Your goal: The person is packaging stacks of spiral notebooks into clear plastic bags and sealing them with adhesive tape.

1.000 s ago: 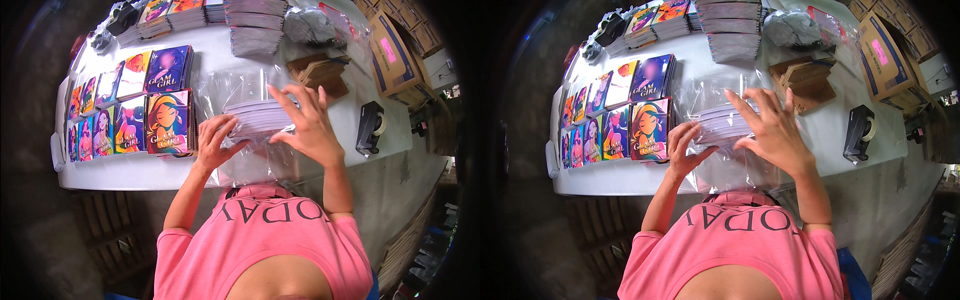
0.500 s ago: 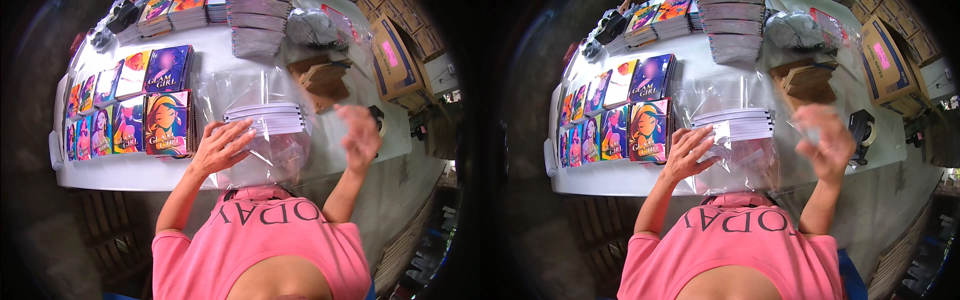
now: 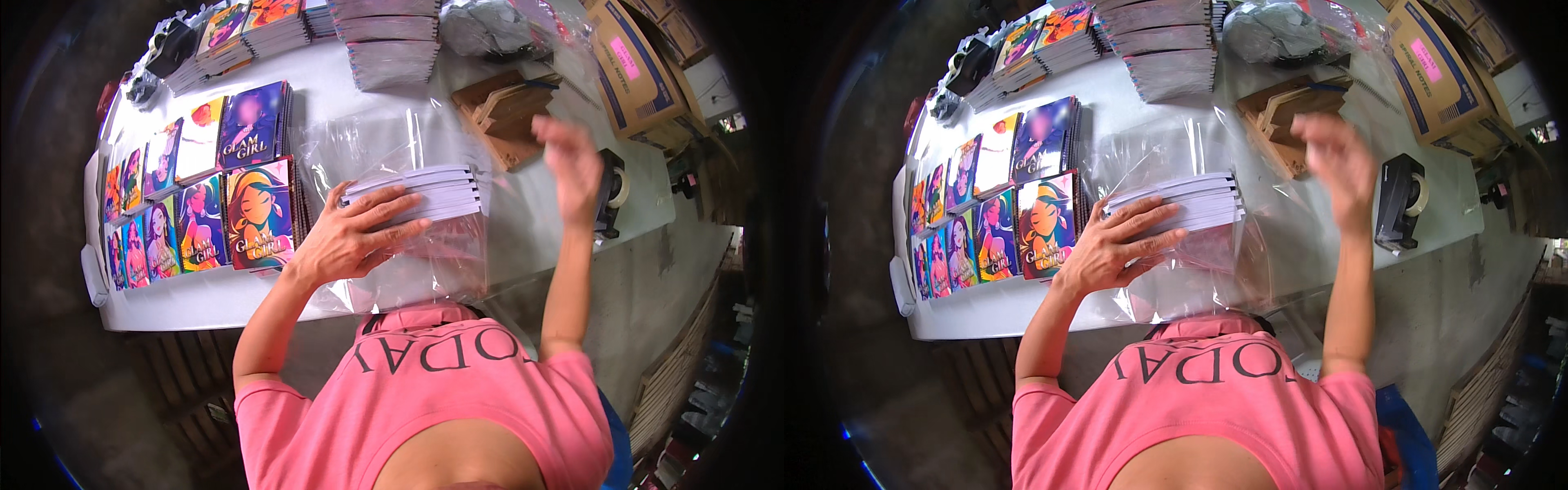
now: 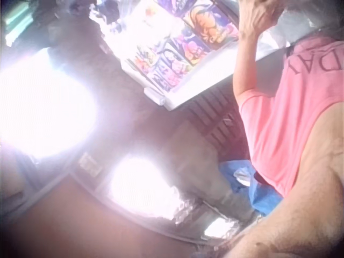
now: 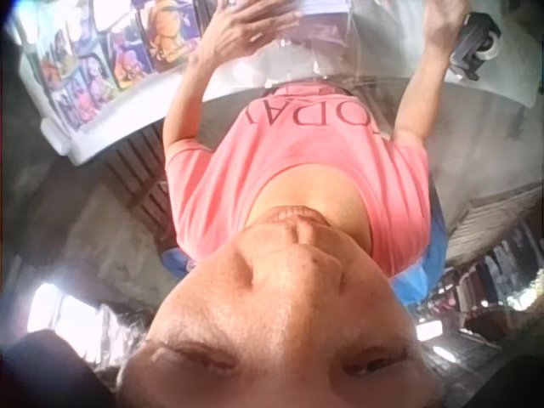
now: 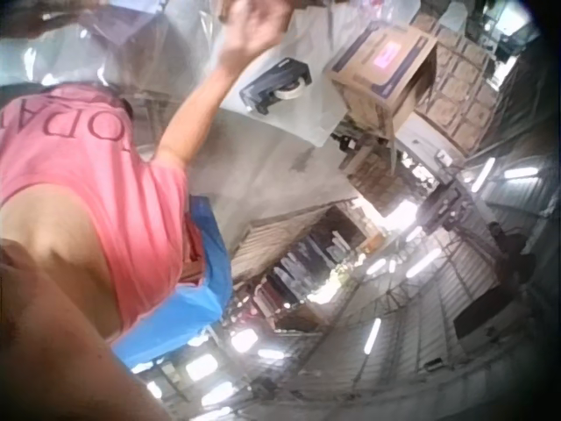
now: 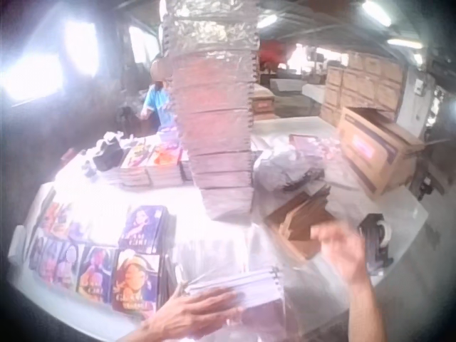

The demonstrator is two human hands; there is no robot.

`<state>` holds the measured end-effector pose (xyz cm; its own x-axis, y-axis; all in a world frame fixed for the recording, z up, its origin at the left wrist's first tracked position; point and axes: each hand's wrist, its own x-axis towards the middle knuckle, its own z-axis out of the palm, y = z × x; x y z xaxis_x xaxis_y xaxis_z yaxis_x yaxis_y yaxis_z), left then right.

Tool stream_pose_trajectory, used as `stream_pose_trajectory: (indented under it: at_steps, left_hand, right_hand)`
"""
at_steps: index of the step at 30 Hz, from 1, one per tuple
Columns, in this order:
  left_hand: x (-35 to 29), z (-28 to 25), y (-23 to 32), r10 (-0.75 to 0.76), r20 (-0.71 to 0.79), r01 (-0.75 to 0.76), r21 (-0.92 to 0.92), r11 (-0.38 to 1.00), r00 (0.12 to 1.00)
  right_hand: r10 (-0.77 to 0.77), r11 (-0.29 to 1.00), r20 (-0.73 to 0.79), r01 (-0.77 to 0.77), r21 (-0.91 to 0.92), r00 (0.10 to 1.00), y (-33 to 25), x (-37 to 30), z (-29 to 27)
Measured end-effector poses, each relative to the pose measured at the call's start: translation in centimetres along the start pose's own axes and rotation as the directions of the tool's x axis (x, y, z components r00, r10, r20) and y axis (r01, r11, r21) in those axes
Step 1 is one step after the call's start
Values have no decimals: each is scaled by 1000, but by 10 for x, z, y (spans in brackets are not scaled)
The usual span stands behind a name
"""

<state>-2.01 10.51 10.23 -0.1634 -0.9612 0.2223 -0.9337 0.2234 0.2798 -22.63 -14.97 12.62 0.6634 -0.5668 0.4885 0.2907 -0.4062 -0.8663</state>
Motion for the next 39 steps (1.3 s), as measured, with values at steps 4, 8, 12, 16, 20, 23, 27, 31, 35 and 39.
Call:
stream_pose_trajectory:
  at_steps: [4, 8, 12, 16, 20, 23, 27, 31, 35, 39]
  left_hand:
    - [6, -5, 1, 18, 46, -17, -38, 999, 999]
    - [1, -8, 0, 41, 115, -39, -20, 999, 993]
    - [3, -16, -5, 121, 57, -114, -101, 988, 991]
    - [17, -22, 2, -80, 217, 113, -147, 983, 973]
    - [18, -22, -2, 17, 160, -10, -40, 999, 987]
    - [18, -23, 3, -43, 168, 54, -62, 997, 985]
    - [20, -20, 4, -44, 150, 44, 1, 999, 988]
    - [22, -20, 7, -116, 196, 117, 7, 993, 974]
    - [25, -22, 8, -114, 190, 118, -7, 993, 975]
    - [22, -23, 10, -146, 193, 148, 7, 989, 970]
  right_hand:
    - [60, 912, 379, 104, -398, 923, 2, -77, 54]
    - [124, 708, 499, 276, -650, 858, -16, -65, 69]
    - [230, 814, 618, 200, -546, 752, -22, -49, 68]
    - [244, 815, 646, 208, -541, 723, -25, -46, 72]
    - [28, 994, 420, 18, -106, 907, -24, -51, 26]
    - [167, 973, -230, -199, -121, 959, -31, -76, -70]
    - [212, 199, -765, -793, -576, 608, 25, -163, -227]
    - [713, 232, -674, -972, -31, 192, 38, -166, -238]
    - [859, 365, -456, -902, 230, 231, 55, -181, -256]
    - [759, 648, -511, -547, 530, 404, 52, -195, -233]
